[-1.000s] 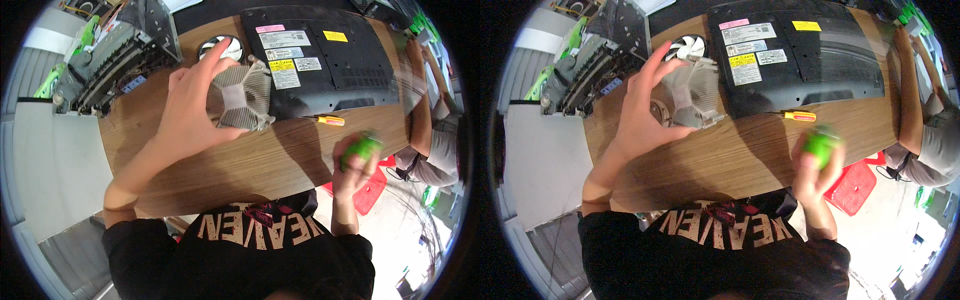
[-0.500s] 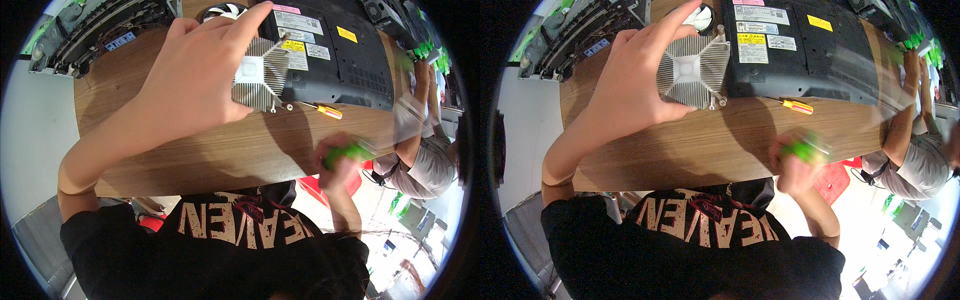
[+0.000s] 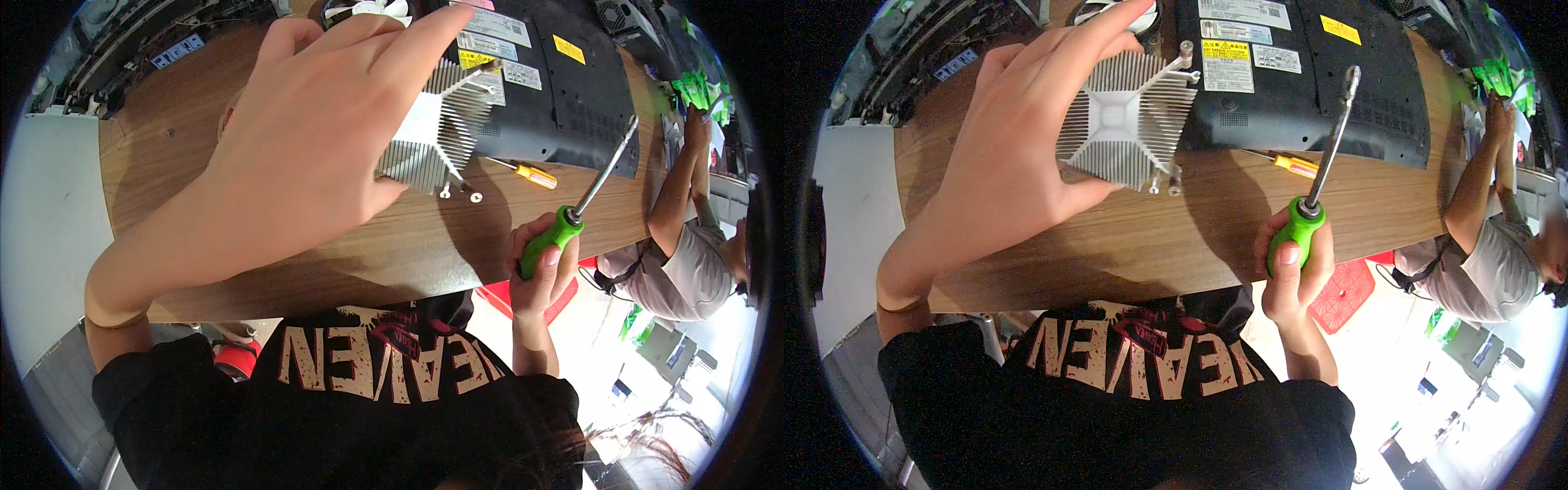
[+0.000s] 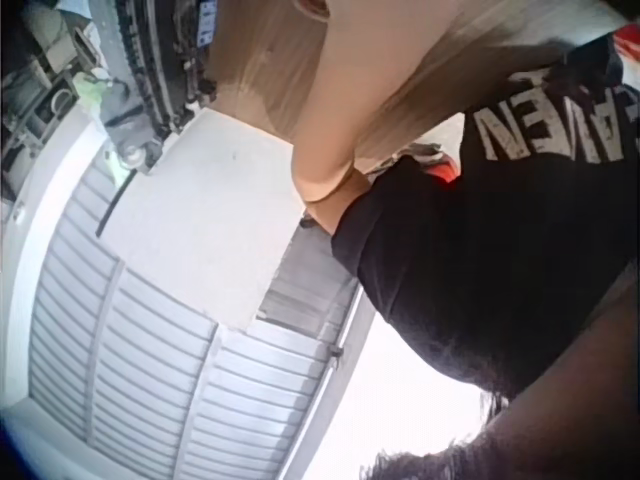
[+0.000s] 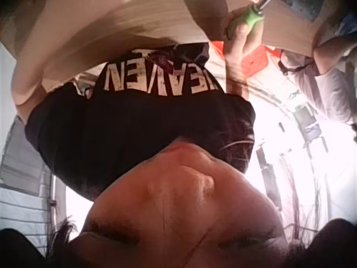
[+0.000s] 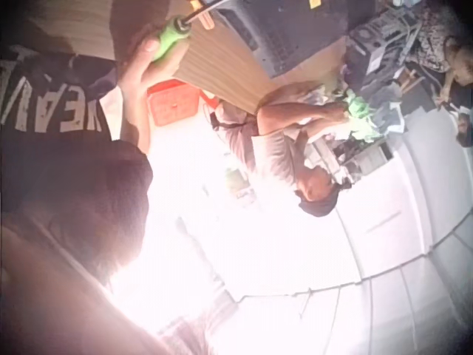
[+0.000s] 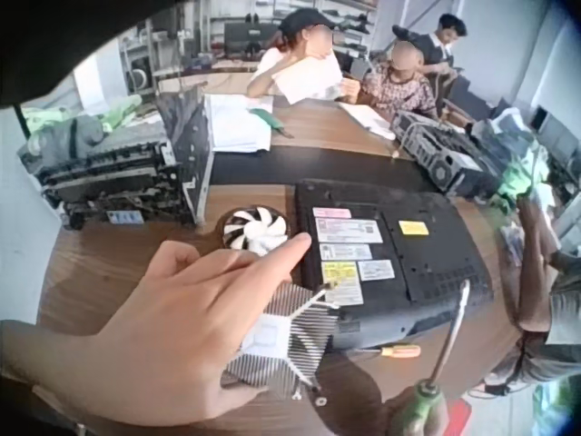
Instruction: The person unscrews the casing of a computer cooling fan using a screwdriver, removes the internal components, and then reassembles the fan by placing a screw and tightening it with the screwdriver.
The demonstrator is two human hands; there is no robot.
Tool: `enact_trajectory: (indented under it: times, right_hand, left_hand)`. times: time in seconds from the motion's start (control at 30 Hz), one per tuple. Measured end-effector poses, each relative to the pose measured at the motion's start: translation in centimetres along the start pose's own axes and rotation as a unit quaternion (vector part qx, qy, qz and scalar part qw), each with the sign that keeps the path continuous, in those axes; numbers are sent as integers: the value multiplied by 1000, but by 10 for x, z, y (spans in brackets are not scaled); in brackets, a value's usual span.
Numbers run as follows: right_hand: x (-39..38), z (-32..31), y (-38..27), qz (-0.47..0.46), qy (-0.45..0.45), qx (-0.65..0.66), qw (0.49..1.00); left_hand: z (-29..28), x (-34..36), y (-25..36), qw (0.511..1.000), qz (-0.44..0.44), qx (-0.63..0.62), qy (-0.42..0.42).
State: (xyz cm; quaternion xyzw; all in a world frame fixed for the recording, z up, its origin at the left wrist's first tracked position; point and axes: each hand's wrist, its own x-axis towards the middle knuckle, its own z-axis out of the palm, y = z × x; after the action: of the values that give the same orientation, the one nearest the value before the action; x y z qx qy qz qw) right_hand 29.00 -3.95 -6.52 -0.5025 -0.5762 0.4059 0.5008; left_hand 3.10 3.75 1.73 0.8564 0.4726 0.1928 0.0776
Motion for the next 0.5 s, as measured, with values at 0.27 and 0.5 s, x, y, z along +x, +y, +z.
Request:
enact_trajectory:
  times: [0.27, 0.5]
  right_hand:
    - [-5, -6, 19, 21, 10, 34, 999]
    - [-8, -16, 28, 35, -15, 61, 997]
  left_hand:
    - [18, -41, 20, 975, -2, -79, -207]
    - [45, -36, 38, 992, -56, -56, -99]
